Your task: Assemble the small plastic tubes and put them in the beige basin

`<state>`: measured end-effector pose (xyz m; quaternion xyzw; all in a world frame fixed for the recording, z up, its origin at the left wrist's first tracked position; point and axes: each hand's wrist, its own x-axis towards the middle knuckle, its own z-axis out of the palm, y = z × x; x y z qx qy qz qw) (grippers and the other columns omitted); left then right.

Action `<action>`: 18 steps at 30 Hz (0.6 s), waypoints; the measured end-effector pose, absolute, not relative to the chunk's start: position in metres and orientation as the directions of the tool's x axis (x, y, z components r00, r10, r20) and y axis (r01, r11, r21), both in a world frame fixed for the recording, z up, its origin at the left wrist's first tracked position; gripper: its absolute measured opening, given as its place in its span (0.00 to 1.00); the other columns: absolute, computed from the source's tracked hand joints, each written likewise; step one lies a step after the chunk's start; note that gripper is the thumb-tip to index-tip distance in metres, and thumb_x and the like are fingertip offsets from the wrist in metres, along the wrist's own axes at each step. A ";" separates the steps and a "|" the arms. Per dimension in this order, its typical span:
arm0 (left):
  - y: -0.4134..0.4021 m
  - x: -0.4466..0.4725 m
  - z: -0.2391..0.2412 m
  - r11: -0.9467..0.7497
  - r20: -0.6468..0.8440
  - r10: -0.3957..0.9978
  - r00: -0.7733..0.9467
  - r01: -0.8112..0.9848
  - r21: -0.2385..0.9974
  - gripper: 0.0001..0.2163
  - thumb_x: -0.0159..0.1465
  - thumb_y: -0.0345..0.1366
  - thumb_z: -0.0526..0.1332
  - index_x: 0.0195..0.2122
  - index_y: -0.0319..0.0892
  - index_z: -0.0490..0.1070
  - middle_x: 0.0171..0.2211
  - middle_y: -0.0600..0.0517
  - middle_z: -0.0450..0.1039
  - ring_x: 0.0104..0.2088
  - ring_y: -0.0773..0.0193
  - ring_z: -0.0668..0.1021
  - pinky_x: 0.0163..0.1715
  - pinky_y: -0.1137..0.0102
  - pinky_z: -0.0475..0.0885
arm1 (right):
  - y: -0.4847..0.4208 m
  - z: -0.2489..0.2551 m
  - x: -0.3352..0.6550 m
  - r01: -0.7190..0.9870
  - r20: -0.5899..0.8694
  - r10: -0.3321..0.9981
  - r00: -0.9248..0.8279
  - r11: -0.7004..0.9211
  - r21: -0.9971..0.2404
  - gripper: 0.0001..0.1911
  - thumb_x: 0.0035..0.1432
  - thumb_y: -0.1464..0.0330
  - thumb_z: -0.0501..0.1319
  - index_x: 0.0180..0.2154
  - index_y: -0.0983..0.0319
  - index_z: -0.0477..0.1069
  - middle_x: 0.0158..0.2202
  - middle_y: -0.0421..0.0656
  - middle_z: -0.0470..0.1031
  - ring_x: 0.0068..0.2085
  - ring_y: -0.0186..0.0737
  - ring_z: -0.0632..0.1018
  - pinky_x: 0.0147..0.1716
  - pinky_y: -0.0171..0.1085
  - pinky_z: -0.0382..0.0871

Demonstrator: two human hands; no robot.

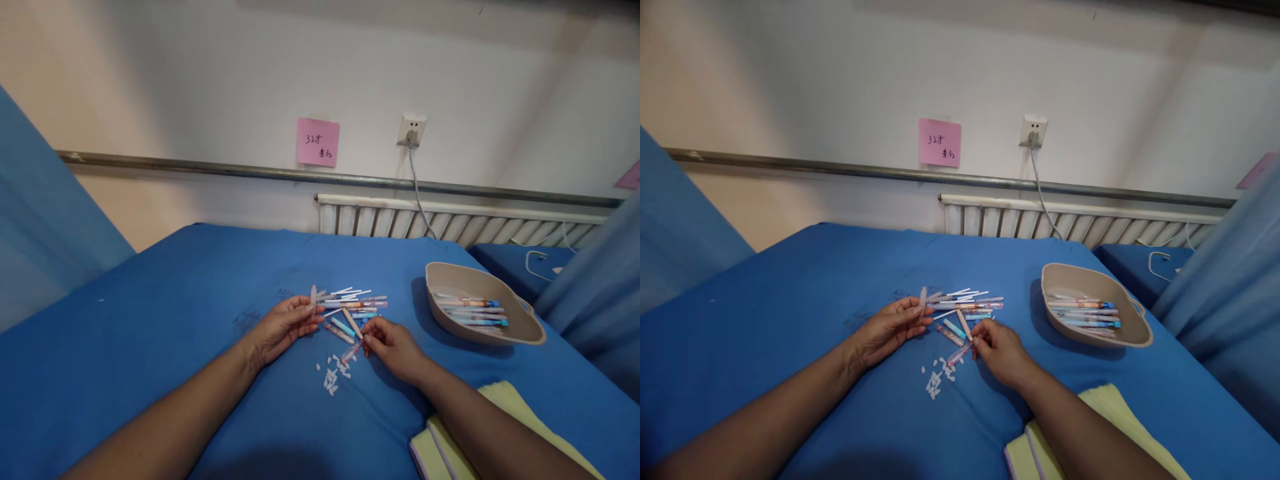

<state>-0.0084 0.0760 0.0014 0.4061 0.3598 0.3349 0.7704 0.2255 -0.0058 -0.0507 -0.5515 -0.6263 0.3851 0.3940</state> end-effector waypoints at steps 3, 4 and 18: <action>0.079 -0.009 0.003 0.407 -0.266 0.839 0.475 -0.224 0.885 0.11 0.55 0.27 0.65 0.39 0.38 0.69 0.34 0.49 0.76 0.30 0.68 0.79 0.31 0.75 0.75 | -0.006 -0.050 0.226 0.382 0.069 0.994 -0.088 0.098 -0.919 0.04 0.55 0.69 0.54 0.34 0.60 0.66 0.24 0.38 0.72 0.27 0.35 0.74 0.29 0.33 0.66; 0.080 -0.010 0.004 0.383 -0.255 0.860 0.442 -0.230 0.895 0.11 0.55 0.27 0.65 0.39 0.38 0.69 0.33 0.50 0.75 0.29 0.69 0.78 0.30 0.76 0.74 | -0.006 -0.050 0.226 0.379 0.067 0.994 -0.090 0.096 -0.921 0.04 0.55 0.69 0.54 0.34 0.60 0.66 0.24 0.38 0.72 0.27 0.35 0.74 0.29 0.33 0.66; 0.100 -0.018 0.002 -0.120 0.063 0.980 0.191 0.305 0.945 0.09 0.50 0.34 0.58 0.33 0.40 0.72 0.17 0.59 0.63 0.18 0.69 0.64 0.20 0.75 0.58 | -0.005 -0.051 0.225 0.395 0.074 0.993 -0.089 0.104 -0.913 0.04 0.55 0.69 0.54 0.34 0.60 0.66 0.24 0.37 0.72 0.26 0.35 0.73 0.28 0.34 0.65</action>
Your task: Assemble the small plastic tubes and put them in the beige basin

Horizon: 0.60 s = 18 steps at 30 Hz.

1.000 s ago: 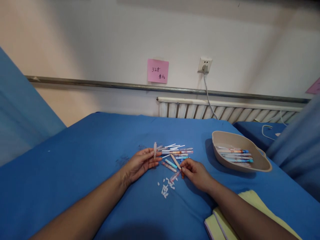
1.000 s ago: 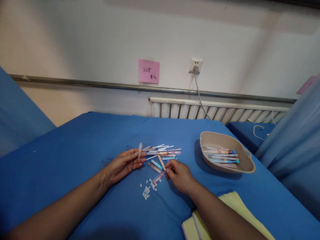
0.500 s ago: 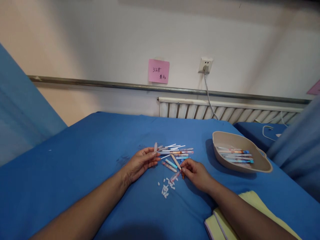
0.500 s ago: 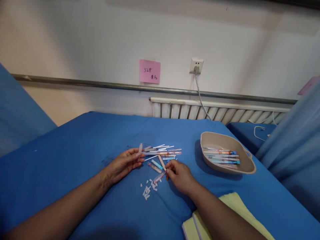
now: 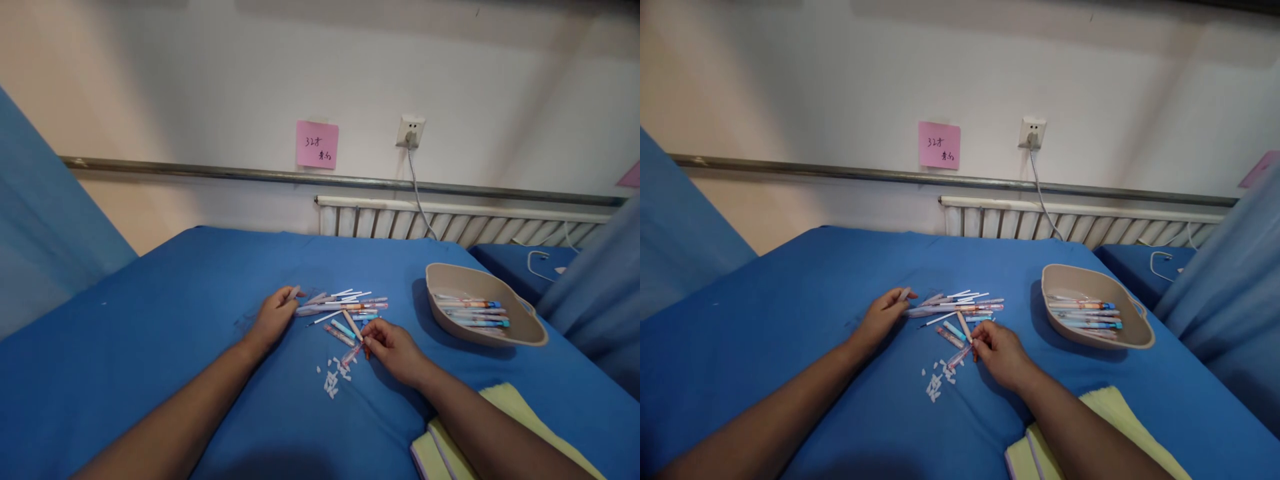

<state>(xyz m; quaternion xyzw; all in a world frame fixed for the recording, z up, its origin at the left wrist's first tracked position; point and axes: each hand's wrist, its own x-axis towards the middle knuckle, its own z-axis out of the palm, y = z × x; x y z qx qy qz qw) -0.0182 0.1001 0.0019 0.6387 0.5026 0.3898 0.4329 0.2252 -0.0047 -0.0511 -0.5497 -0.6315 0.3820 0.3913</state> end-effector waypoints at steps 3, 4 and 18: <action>0.096 -0.016 0.004 -0.319 0.118 0.934 0.338 0.637 0.702 0.13 0.53 0.31 0.55 0.38 0.43 0.74 0.24 0.55 0.71 0.24 0.65 0.70 0.25 0.73 0.61 | -0.005 -0.051 0.225 0.387 0.074 0.993 -0.092 0.104 -0.916 0.04 0.55 0.69 0.54 0.34 0.60 0.66 0.23 0.37 0.72 0.26 0.35 0.73 0.28 0.33 0.65; 0.094 -0.015 0.004 -0.379 0.113 0.910 0.398 0.693 0.614 0.14 0.55 0.31 0.53 0.39 0.44 0.74 0.26 0.54 0.74 0.27 0.63 0.72 0.27 0.72 0.62 | -0.005 -0.051 0.225 0.386 0.074 0.993 -0.092 0.104 -0.916 0.04 0.55 0.69 0.54 0.34 0.60 0.66 0.23 0.37 0.72 0.26 0.35 0.73 0.28 0.33 0.65; 0.077 -0.013 0.001 -0.553 0.073 0.814 0.577 0.729 0.404 0.15 0.59 0.32 0.52 0.43 0.47 0.73 0.39 0.50 0.77 0.36 0.58 0.77 0.35 0.69 0.65 | -0.003 -0.052 0.225 0.413 0.080 0.994 -0.080 0.106 -0.904 0.04 0.55 0.69 0.55 0.34 0.59 0.66 0.23 0.37 0.73 0.26 0.36 0.74 0.28 0.33 0.65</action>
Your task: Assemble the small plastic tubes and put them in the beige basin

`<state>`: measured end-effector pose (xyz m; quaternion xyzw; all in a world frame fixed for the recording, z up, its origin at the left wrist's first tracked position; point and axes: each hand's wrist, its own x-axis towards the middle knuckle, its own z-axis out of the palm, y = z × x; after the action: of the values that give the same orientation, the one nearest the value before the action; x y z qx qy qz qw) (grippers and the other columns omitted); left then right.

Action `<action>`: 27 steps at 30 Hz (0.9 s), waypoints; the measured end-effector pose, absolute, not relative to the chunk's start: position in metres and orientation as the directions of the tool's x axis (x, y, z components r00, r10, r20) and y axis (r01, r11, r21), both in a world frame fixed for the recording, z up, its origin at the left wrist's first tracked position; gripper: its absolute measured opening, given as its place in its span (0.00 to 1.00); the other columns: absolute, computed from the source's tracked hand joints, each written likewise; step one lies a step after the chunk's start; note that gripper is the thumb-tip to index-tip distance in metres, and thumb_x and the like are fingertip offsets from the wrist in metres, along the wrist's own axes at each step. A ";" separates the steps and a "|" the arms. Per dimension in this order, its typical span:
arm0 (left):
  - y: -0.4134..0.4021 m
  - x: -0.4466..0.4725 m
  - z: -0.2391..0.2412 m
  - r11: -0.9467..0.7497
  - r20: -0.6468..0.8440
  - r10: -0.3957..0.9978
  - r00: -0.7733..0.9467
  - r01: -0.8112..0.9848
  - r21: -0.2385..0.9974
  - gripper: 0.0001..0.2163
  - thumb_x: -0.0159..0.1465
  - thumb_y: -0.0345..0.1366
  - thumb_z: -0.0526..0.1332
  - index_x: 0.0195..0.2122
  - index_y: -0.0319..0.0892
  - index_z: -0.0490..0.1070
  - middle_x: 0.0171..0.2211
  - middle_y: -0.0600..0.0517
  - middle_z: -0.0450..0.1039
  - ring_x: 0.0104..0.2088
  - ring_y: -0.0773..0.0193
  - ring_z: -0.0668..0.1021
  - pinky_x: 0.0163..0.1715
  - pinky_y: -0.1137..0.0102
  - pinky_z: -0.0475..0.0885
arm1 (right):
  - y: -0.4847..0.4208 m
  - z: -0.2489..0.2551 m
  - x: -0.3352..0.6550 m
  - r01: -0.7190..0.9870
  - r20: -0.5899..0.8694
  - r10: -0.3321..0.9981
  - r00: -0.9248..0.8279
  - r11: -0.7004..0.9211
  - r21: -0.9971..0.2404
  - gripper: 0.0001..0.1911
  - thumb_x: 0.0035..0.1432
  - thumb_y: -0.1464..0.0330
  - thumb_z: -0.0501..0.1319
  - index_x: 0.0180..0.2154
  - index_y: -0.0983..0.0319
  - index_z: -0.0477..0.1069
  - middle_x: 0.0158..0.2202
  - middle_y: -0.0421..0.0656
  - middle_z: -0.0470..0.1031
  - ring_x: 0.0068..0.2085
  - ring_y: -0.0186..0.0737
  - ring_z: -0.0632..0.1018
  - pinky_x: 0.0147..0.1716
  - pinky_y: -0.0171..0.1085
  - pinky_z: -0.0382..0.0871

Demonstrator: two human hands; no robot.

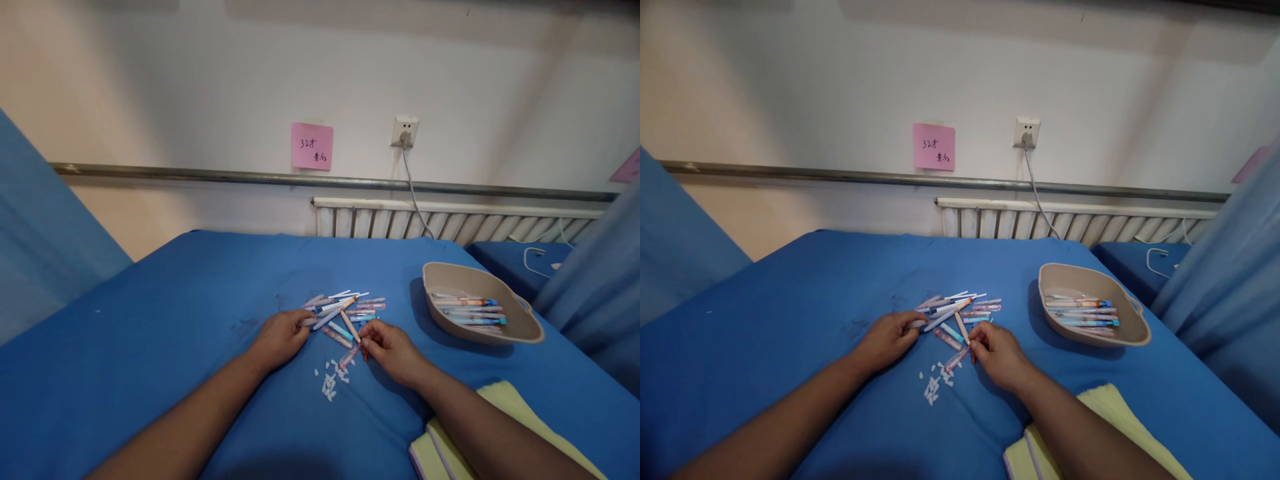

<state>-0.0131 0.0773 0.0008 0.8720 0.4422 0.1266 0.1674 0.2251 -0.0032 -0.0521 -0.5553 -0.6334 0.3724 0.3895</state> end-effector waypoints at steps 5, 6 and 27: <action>0.075 -0.010 0.006 -0.582 0.105 0.794 0.599 0.699 0.415 0.13 0.60 0.36 0.53 0.43 0.44 0.72 0.38 0.49 0.76 0.35 0.59 0.75 0.35 0.70 0.65 | -0.002 -0.051 0.225 0.433 0.079 0.994 -0.074 0.104 -0.895 0.03 0.55 0.69 0.55 0.33 0.59 0.67 0.23 0.37 0.73 0.26 0.36 0.74 0.28 0.33 0.65; 0.074 -0.010 0.007 -0.603 0.114 0.778 0.618 0.682 0.414 0.12 0.60 0.37 0.54 0.43 0.44 0.72 0.38 0.49 0.75 0.36 0.59 0.74 0.36 0.70 0.65 | -0.002 -0.050 0.225 0.433 0.080 0.994 -0.077 0.106 -0.895 0.03 0.55 0.69 0.55 0.33 0.59 0.67 0.23 0.37 0.73 0.26 0.36 0.74 0.29 0.33 0.66; 0.151 0.054 0.018 -0.613 0.037 0.776 0.629 0.741 0.272 0.06 0.54 0.31 0.58 0.27 0.43 0.75 0.27 0.46 0.76 0.32 0.56 0.75 0.34 0.68 0.62 | 0.016 -0.057 0.221 -0.017 0.080 0.997 -0.019 0.079 -0.997 0.08 0.51 0.63 0.57 0.30 0.61 0.63 0.18 0.32 0.64 0.19 0.31 0.71 0.19 0.32 0.67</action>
<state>0.0544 0.1513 0.0180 0.8950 0.4239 0.0756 0.1164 0.2213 0.0165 -0.0568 -0.4707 -0.5204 0.4886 0.5185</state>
